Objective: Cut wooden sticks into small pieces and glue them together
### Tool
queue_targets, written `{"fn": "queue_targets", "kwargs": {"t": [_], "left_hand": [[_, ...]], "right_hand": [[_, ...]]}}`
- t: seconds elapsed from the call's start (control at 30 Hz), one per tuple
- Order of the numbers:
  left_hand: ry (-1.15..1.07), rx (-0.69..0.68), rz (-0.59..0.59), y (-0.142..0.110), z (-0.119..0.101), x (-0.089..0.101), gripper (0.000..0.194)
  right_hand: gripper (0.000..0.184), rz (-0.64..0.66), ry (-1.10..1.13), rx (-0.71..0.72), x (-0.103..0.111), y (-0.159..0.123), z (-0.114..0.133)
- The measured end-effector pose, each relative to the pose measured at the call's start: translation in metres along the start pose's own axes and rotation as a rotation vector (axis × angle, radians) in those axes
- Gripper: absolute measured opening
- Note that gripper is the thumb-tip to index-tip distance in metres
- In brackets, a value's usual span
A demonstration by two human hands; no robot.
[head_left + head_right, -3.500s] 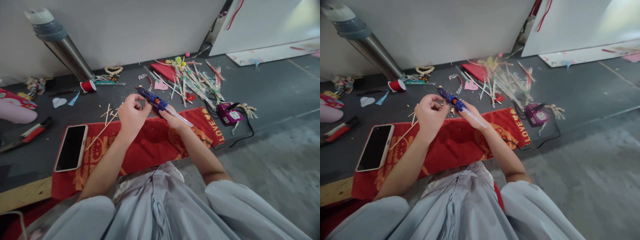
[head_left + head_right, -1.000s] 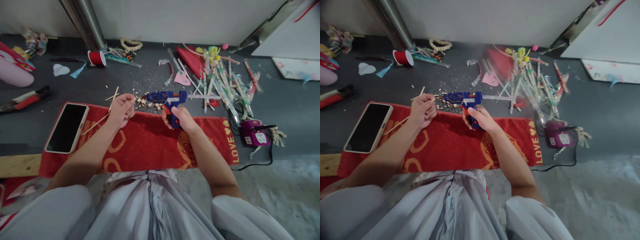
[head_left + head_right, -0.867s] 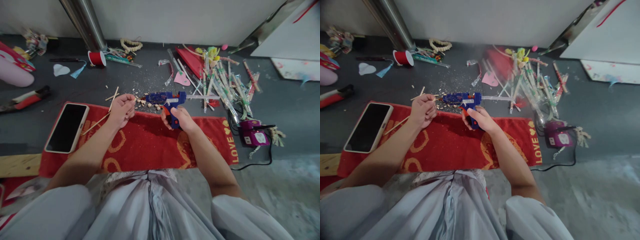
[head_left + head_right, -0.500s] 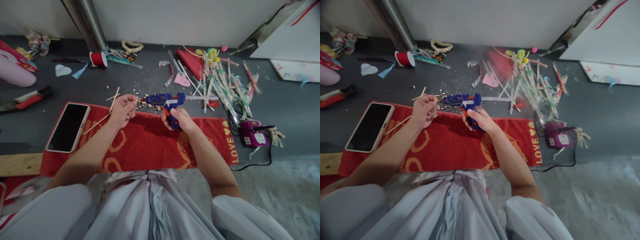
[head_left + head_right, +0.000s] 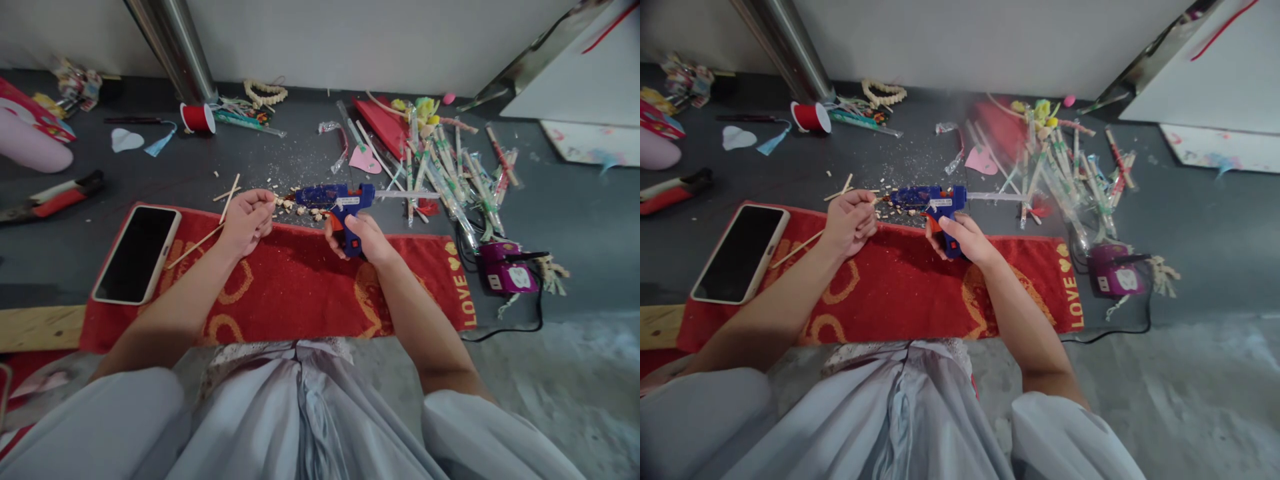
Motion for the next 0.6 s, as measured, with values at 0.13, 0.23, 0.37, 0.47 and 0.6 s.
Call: {"fn": "queue_targets", "kwargs": {"t": [0.13, 0.23, 0.37, 0.47, 0.6], "left_hand": [[0.022, 0.008, -0.015, -0.0002, -0.0006, -0.0002, 0.02], [0.029, 0.006, -0.013, -0.0003, -0.0008, -0.0005, 0.022], [0.015, -0.011, 0.007, -0.0005, -0.0004, -0.0002, 0.021], [0.012, -0.006, 0.008, -0.0005, 0.0002, 0.0007, 0.018], [0.033, -0.002, 0.009, -0.0001, 0.0007, 0.0015, 0.017]], "right_hand": [[0.05, 0.019, -0.011, -0.01, -0.0007, -0.0006, -0.0003], [0.05, 0.017, -0.019, -0.014, -0.0007, 0.0001, -0.0008], [0.05, -0.007, -0.01, -0.007, 0.0012, 0.0013, -0.0012], [0.05, -0.003, -0.006, -0.007, 0.002, 0.001, -0.0016], [0.049, 0.02, -0.005, -0.008, 0.0015, 0.0, -0.0022]]}}
Point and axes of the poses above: each hand's wrist, its own y-axis towards the middle knuckle, its own x-axis out of the back of the hand, z = x × y, the point moved 3 cm from there along y, towards the middle knuckle, and after that the axes turned 7 degrees about -z, right-handed, at the moved point
